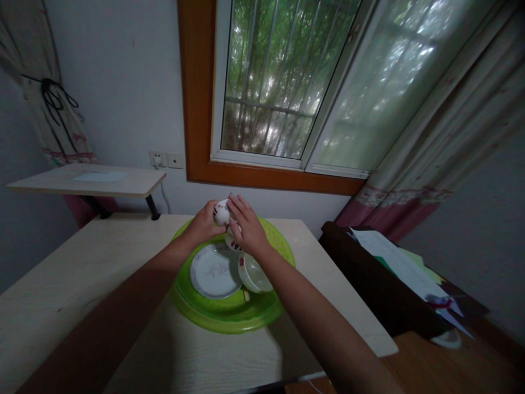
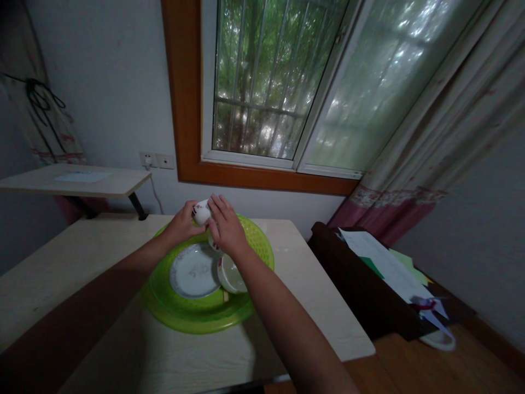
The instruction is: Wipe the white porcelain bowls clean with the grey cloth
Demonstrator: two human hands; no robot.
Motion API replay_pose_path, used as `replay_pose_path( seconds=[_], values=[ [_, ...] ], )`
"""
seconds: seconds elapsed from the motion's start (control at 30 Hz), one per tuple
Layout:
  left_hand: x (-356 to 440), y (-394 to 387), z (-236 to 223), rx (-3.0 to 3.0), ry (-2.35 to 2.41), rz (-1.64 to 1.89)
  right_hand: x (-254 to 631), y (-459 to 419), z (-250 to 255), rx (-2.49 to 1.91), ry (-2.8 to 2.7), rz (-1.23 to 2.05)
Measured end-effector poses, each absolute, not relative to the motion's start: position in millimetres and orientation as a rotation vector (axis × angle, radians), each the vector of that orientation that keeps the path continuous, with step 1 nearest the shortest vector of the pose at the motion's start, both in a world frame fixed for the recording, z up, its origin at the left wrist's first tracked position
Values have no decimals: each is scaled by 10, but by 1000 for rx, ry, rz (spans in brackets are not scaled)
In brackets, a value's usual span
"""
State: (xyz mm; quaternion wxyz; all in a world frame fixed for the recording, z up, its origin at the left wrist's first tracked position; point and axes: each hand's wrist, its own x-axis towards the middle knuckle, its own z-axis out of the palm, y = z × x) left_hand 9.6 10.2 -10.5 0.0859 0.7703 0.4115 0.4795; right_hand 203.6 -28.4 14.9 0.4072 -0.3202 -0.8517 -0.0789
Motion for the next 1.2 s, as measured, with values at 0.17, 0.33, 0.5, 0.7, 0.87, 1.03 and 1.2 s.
replay_pose_path(
  seconds=[0.17,0.33,0.5,0.7,0.87,1.03,1.2],
  values=[
    [96,94,-105,2331,1261,1398,2095,-189,106,-900,-2006,-97],
    [91,83,-103,2345,1247,1395,2103,-208,112,-914,-2006,-122],
    [91,79,-112,2342,1231,1376,2055,-285,149,-829,-2140,-216],
    [98,71,-93,2354,1209,1360,2019,-290,153,-814,-2161,-225],
    [95,95,-113,2332,1263,1420,2091,-206,116,-854,-2022,-46],
    [75,93,-122,2257,1286,1446,2180,-85,47,-872,-1884,196],
    [59,100,-108,2149,1239,1530,2202,-8,-28,-909,-1779,515]
  ],
)
